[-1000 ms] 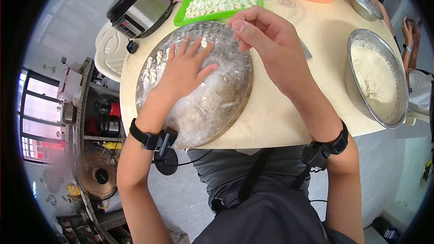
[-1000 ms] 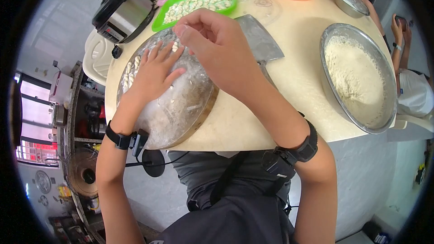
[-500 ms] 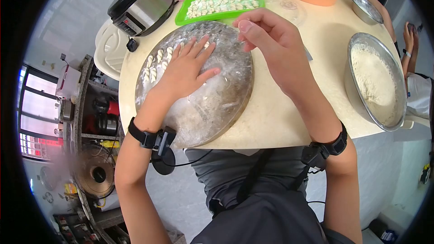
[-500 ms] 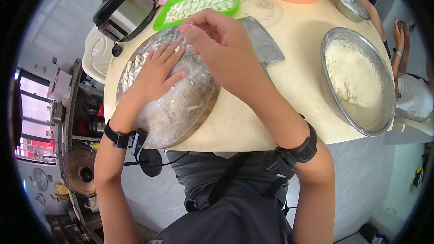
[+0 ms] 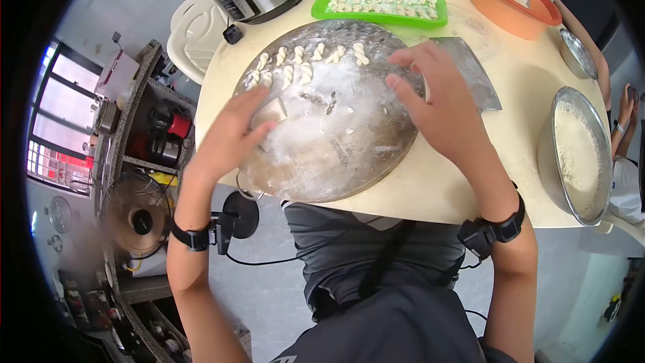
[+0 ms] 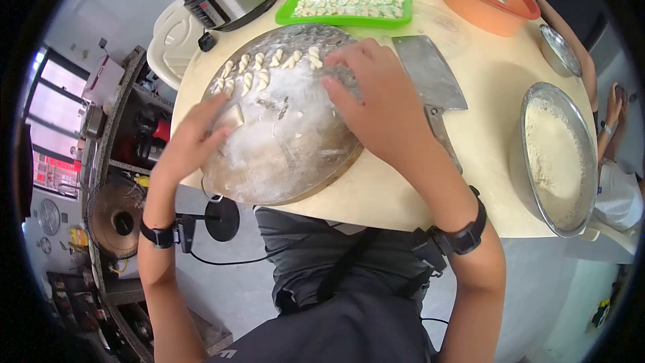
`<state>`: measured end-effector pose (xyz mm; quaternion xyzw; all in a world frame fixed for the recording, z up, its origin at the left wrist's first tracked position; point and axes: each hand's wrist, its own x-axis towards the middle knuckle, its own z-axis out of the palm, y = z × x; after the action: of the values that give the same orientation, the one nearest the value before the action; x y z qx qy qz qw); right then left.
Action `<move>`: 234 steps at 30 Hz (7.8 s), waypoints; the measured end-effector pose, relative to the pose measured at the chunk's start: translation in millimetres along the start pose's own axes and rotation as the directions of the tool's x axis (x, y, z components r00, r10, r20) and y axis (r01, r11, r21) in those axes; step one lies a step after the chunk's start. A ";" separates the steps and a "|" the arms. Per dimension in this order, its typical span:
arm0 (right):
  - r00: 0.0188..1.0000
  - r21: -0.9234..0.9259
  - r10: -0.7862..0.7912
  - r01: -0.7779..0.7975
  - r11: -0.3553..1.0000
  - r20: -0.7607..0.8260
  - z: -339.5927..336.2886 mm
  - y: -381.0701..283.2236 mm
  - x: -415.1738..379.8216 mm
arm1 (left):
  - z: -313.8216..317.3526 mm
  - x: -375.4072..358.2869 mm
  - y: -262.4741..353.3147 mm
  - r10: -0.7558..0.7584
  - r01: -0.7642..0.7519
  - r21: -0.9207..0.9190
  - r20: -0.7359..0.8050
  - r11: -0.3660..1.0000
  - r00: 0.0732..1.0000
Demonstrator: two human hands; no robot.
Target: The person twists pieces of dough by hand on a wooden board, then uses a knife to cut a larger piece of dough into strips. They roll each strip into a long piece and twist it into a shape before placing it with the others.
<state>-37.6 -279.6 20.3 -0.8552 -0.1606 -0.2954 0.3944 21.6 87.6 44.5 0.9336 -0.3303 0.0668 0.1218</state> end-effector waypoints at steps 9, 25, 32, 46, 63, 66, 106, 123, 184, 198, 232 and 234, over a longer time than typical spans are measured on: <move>0.956 -0.697 0.284 -0.154 0.701 0.075 -26.6 38.3 -10.7 | 30.4 -9.7 22.5 -0.139 0.104 -0.251 -0.125 0.962 0.982; 0.803 -0.773 0.585 -0.299 0.559 0.112 -59.7 55.0 -47.6 | 51.8 -49.7 56.6 -0.076 0.017 -0.178 -0.332 0.984 0.940; 0.697 -0.136 0.716 -0.713 0.688 -0.037 -87.6 50.8 -57.3 | 57.2 -65.2 61.8 0.088 -0.117 -0.076 -0.313 0.990 0.946; 0.646 0.070 0.318 -0.499 0.864 0.694 4.7 -126.6 -42.8 | 66.8 -63.0 56.3 0.079 -0.146 -0.193 -0.318 0.970 0.945; 0.459 0.094 0.270 -0.627 0.773 0.846 -3.0 -128.1 -27.8 | 72.9 -67.0 47.1 0.081 -0.125 -0.154 -0.265 0.980 0.961; 0.466 0.104 0.287 -0.650 0.752 0.837 -1.8 -127.4 -28.8 | 74.6 -68.6 47.2 0.080 -0.117 -0.131 -0.258 0.984 0.963; 0.869 -0.410 0.484 -0.408 0.816 0.099 -43.6 -41.4 -66.1 | 34.4 -61.0 42.5 -0.068 0.030 -0.163 -0.235 0.986 0.970; 0.873 -0.832 0.484 -0.310 0.461 -0.057 -38.0 26.5 -92.4 | 45.4 -26.5 67.1 0.157 -0.154 -0.074 0.035 0.985 0.987; 0.949 -0.613 0.305 -0.197 0.765 0.077 -40.0 -0.9 -87.3 | 64.4 13.6 103.8 0.100 -0.101 0.021 0.053 0.995 0.994; 0.937 -0.594 0.332 -0.206 0.778 0.110 -40.1 1.0 -87.7 | 40.3 -52.3 125.4 -0.009 0.012 -0.021 0.145 1.000 0.989; 0.964 -0.623 0.219 -0.077 0.778 0.154 -40.2 8.0 -94.0 | 40.2 -37.4 109.5 0.047 -0.055 -0.039 -0.184 0.998 0.982; 0.958 -0.603 0.233 -0.086 0.793 0.170 -36.7 4.8 -94.4 | 43.5 -35.0 129.7 -0.018 0.022 0.026 -0.175 0.999 0.984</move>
<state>-122.1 -314.9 -23.3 -0.9744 -0.0335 -0.1926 0.1113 -85.6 -0.7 19.2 0.9291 -0.3080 0.1515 0.1380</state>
